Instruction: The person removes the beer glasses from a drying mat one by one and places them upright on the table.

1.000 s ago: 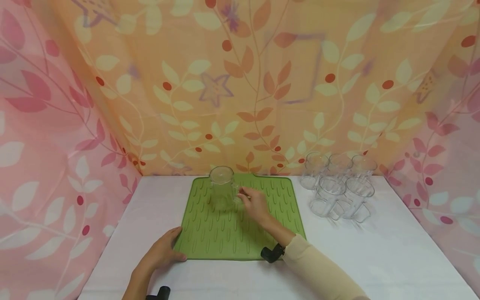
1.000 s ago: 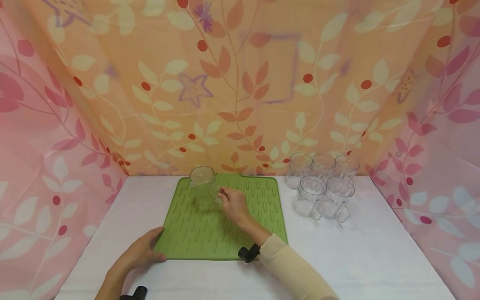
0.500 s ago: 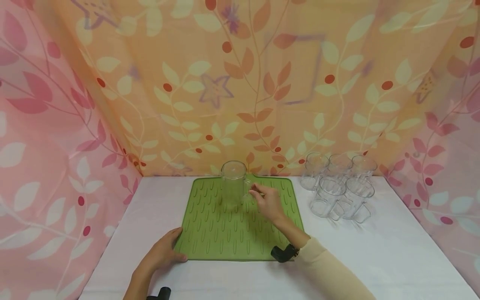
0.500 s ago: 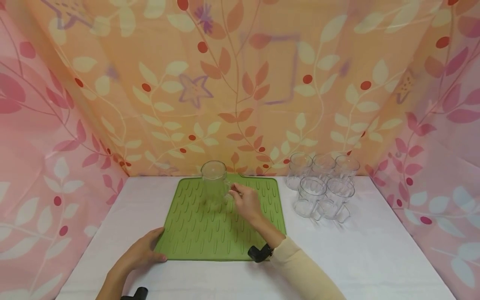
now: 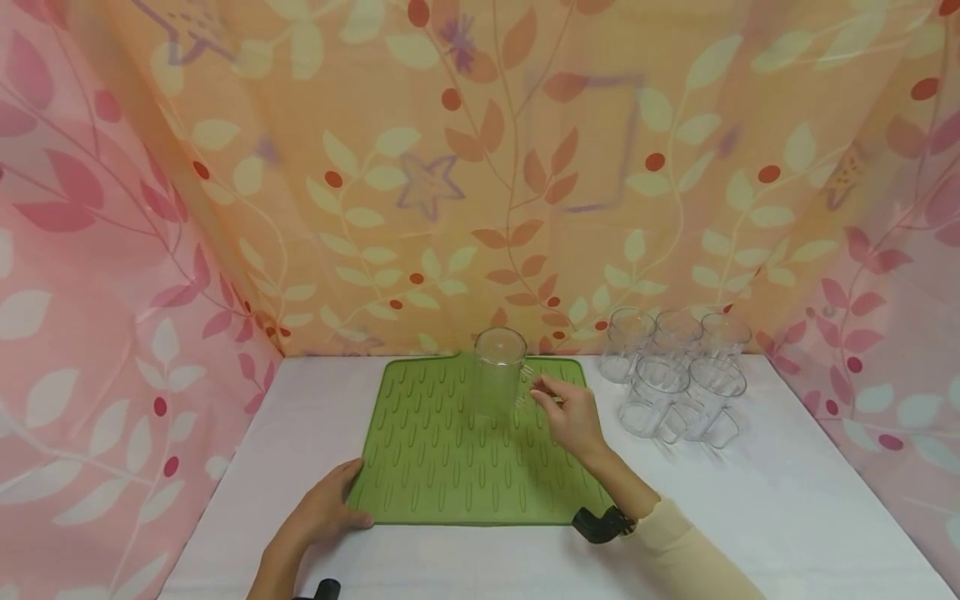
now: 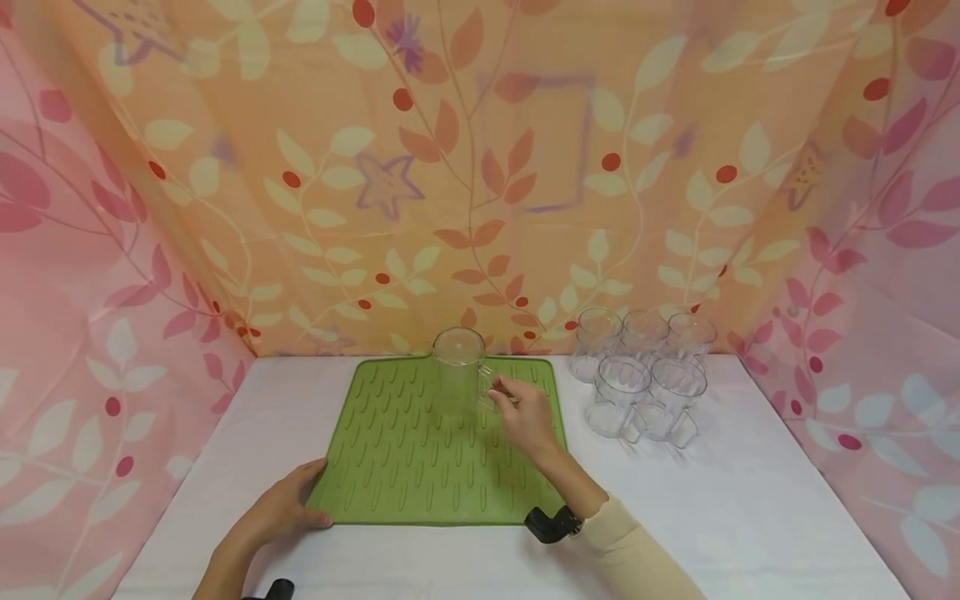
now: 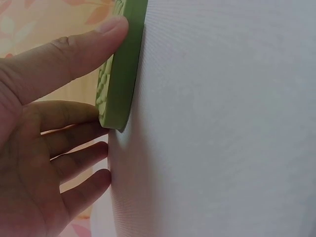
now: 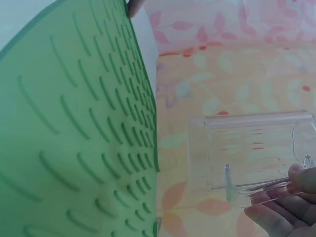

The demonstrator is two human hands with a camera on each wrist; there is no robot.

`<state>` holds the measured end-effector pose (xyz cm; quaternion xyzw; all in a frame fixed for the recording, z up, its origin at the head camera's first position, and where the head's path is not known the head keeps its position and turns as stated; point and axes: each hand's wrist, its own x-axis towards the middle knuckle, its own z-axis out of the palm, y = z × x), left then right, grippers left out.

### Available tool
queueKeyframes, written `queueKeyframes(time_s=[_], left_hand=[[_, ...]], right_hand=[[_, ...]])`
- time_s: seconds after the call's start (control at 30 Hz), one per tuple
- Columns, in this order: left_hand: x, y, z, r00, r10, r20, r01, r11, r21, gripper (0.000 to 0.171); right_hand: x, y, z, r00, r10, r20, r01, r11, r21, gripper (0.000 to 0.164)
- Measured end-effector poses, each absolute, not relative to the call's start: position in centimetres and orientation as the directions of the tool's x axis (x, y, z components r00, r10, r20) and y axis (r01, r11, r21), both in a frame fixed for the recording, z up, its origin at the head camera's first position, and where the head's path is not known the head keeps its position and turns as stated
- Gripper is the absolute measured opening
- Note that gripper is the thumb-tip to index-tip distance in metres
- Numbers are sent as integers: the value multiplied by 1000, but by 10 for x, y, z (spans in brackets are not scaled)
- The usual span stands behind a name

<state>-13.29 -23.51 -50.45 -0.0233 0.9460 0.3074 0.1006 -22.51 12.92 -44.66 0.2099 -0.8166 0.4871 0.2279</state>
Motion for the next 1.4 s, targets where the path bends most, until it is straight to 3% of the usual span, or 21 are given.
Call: queueKeyframes(time_s=[0.47, 0.93, 1.4], left_hand=[[-133, -236, -509, -978, 12, -209, -113, 810, 575, 103], [-132, -236, -505, -981, 22, -193, -97, 806, 584, 103], [-132, -237, -507, -982, 20, -189, -97, 803, 588, 103]], right_hand=[[-211, 156, -460, -746, -105, 658, -621, 468, -629, 16], [-201, 160, -463, -776, -108, 622, -602, 425, -676, 11], [-203, 162, -468, -758, -101, 644, -603, 486, -633, 15]])
